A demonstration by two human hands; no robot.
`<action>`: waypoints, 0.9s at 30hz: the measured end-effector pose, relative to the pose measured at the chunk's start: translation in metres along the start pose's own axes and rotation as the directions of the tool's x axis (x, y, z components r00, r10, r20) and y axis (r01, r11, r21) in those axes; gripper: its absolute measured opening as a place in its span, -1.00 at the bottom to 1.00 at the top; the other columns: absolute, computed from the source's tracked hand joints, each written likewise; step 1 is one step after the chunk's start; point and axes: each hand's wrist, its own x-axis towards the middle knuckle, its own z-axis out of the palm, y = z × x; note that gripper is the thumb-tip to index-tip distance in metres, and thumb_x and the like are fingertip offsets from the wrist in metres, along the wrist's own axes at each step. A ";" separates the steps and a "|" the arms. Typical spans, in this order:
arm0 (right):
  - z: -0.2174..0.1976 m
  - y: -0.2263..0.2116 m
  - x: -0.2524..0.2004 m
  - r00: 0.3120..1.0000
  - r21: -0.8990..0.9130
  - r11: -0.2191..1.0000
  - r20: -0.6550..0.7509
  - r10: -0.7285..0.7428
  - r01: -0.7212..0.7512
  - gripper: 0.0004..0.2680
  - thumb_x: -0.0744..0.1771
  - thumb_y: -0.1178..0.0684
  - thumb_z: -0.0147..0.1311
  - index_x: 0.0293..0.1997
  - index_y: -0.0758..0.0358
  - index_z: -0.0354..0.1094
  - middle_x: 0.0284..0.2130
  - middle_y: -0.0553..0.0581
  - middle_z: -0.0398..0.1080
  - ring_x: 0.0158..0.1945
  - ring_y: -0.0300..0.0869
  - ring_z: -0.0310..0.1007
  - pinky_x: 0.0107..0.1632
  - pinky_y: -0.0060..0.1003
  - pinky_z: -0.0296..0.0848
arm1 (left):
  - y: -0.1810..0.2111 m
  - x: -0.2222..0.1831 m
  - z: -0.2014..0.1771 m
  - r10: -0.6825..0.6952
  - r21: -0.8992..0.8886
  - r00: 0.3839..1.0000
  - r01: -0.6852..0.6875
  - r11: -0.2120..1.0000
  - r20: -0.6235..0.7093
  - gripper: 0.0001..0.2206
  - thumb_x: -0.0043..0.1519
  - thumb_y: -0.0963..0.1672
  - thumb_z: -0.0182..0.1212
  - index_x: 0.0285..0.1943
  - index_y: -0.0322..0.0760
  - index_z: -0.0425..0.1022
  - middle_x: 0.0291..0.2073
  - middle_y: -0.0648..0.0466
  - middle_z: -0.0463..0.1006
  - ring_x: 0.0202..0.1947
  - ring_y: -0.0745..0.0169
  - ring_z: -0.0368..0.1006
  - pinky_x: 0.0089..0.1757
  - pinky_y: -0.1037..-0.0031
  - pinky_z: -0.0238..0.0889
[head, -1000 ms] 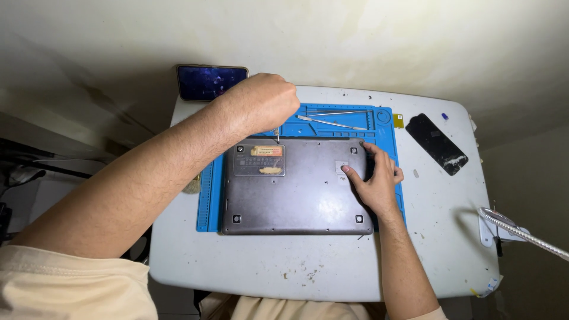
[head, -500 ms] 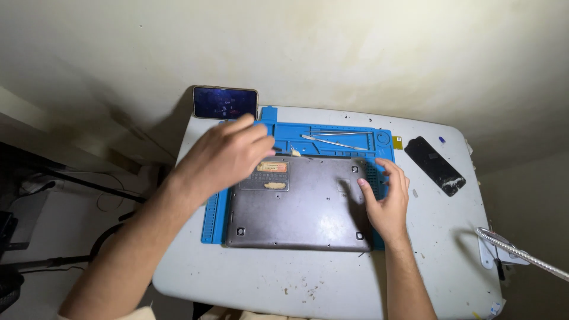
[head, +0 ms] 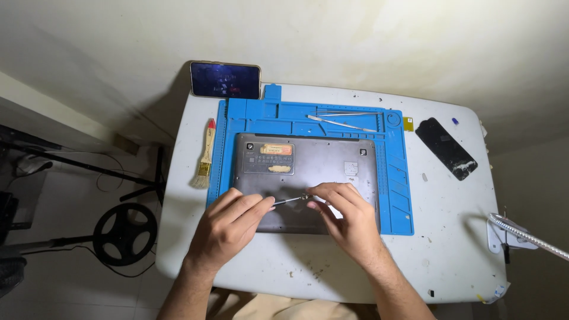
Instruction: Using a precision screwdriver to fasten or unfasten screws on the bottom casing of a laptop on a repair mat.
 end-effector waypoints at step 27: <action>-0.004 0.038 -0.048 0.976 0.084 0.996 -0.213 0.045 -0.028 -0.94 0.31 0.14 0.21 -0.34 0.28 0.51 -0.36 0.14 0.58 -0.22 -0.11 0.64 -0.03 -0.30 0.60 | 0.014 -0.057 -0.004 -0.361 -0.168 0.933 0.355 0.920 -0.003 -0.87 0.20 -0.19 0.39 -0.14 -0.37 0.62 -0.36 0.08 0.57 -0.39 0.29 0.47 -0.25 0.56 0.42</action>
